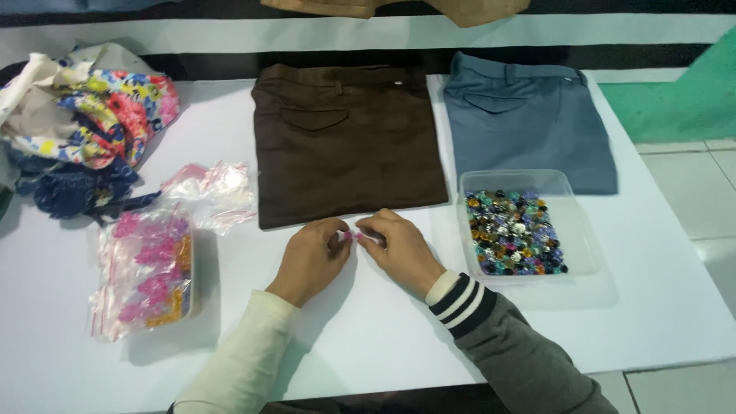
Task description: The person sorts colorful buttons from a clear plastic container onto a white table, then places several pink buttons into a small ziplock bag and seals it. The person continues to sort buttons from the container throughout the clip.
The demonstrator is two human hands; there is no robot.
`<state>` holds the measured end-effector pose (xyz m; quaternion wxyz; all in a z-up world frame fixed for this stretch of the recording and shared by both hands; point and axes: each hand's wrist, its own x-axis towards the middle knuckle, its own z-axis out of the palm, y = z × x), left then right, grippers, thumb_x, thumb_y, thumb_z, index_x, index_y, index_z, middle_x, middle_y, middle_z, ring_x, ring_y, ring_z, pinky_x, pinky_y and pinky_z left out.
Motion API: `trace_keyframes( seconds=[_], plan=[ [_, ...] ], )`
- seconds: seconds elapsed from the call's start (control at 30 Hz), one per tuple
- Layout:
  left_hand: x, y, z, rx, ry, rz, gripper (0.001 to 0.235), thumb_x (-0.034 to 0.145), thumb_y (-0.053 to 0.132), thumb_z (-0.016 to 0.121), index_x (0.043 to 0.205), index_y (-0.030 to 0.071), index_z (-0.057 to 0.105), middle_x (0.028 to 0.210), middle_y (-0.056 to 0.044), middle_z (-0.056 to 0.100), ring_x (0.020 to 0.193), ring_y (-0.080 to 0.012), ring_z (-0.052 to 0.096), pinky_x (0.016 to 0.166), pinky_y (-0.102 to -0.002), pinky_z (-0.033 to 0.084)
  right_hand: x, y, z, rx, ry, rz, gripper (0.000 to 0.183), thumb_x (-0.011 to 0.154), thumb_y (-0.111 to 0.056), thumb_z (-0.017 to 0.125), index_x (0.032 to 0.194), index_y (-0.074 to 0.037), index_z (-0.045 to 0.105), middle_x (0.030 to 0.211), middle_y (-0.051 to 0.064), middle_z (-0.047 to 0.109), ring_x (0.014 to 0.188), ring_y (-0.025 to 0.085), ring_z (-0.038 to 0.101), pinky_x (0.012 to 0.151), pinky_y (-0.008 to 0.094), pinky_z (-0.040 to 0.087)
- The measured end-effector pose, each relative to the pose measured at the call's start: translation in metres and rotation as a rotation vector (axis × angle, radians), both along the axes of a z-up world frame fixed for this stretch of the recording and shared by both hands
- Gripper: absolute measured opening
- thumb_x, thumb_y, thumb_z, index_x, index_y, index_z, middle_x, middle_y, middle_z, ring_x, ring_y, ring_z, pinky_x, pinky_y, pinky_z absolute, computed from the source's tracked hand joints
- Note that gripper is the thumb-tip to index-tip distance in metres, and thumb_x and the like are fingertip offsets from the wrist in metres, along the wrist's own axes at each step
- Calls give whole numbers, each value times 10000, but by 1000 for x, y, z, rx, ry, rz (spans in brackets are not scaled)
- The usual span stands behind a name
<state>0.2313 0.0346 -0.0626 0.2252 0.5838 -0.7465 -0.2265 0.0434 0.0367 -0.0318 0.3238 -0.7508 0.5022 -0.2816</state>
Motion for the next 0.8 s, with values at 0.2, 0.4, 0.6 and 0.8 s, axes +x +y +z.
trace_keyframes(
  seconds=[0.2, 0.4, 0.6, 0.8],
  plan=[
    [-2, 9, 7, -242, 155, -26, 207, 866, 117, 745, 1050, 26, 720, 646, -132, 627, 617, -302, 630, 571, -401, 525, -7, 8, -10, -200, -16, 42, 303, 904, -57, 669, 1200, 5, 670, 962, 185, 643, 874, 379, 700, 672, 419, 605],
    [-19, 8, -3, -532, 209, -87, 172, 854, 76, 733, 1024, 82, 704, 693, -65, 637, 657, -255, 621, 606, -359, 553, -29, 35, 54, -850, -64, -167, 197, 889, -124, 728, 1071, -48, 732, 952, 87, 666, 847, 256, 688, 667, 343, 574],
    [-83, 22, 29, -696, 269, -322, 304, 793, -99, 682, 1042, 69, 729, 850, -71, 692, 803, -276, 674, 730, -376, 557, -139, 53, 93, -70, -218, -227, 474, 1052, -244, 439, 831, 19, 765, 689, 185, 735, 636, 241, 669, 564, 394, 531],
    [-156, 11, 44, -581, 306, -524, 308, 862, -69, 569, 1109, 70, 690, 1008, -107, 706, 1062, -349, 659, 961, -454, 489, -167, 32, 15, 305, -44, -105, 611, 1050, -251, 334, 472, -89, 451, 367, 43, 383, 346, 122, 220, 362, 292, 247]
  ],
)
